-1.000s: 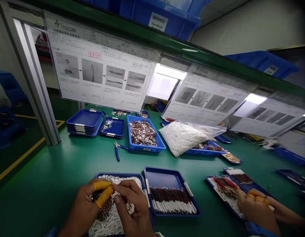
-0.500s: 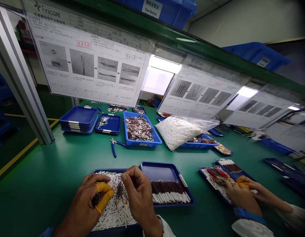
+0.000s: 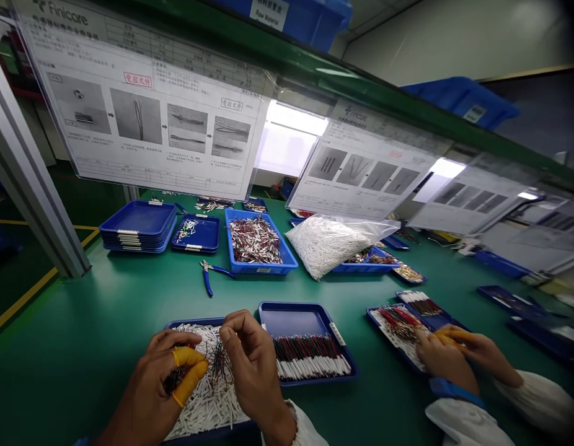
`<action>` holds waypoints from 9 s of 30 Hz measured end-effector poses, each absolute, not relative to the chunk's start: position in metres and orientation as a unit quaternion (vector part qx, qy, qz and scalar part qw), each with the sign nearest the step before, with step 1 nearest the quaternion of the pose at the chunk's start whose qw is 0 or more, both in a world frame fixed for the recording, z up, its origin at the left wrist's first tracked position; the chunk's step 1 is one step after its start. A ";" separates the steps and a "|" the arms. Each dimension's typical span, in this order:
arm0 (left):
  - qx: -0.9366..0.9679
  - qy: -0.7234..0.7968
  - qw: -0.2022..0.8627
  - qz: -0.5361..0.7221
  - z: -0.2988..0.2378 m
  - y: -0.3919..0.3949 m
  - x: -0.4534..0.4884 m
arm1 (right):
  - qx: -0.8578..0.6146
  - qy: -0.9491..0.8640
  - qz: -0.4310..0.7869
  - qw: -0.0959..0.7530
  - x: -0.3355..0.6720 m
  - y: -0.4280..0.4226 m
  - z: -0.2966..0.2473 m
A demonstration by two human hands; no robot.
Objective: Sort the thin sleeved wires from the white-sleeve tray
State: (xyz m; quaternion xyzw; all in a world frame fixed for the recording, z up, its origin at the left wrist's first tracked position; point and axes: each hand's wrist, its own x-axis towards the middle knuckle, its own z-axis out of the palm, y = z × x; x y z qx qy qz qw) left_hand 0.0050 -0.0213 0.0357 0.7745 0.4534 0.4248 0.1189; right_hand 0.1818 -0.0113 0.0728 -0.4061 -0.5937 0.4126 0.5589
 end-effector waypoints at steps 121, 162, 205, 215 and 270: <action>0.772 0.487 0.123 0.389 0.022 -0.021 0.005 | -0.427 -0.464 0.441 0.639 0.199 0.006 0.062; 0.796 0.478 0.111 0.354 0.022 -0.020 0.006 | -0.419 -0.544 0.388 0.614 0.193 0.002 0.057; 0.726 0.511 0.135 0.440 0.024 -0.019 0.006 | -0.378 -0.510 0.575 0.516 0.192 0.001 0.053; 0.741 0.468 0.121 0.467 0.027 -0.020 0.012 | -0.358 -0.480 0.585 0.547 0.184 0.001 0.048; 0.734 0.518 0.024 0.438 0.011 -0.013 -0.002 | -0.441 -0.547 0.444 0.556 0.225 -0.010 0.074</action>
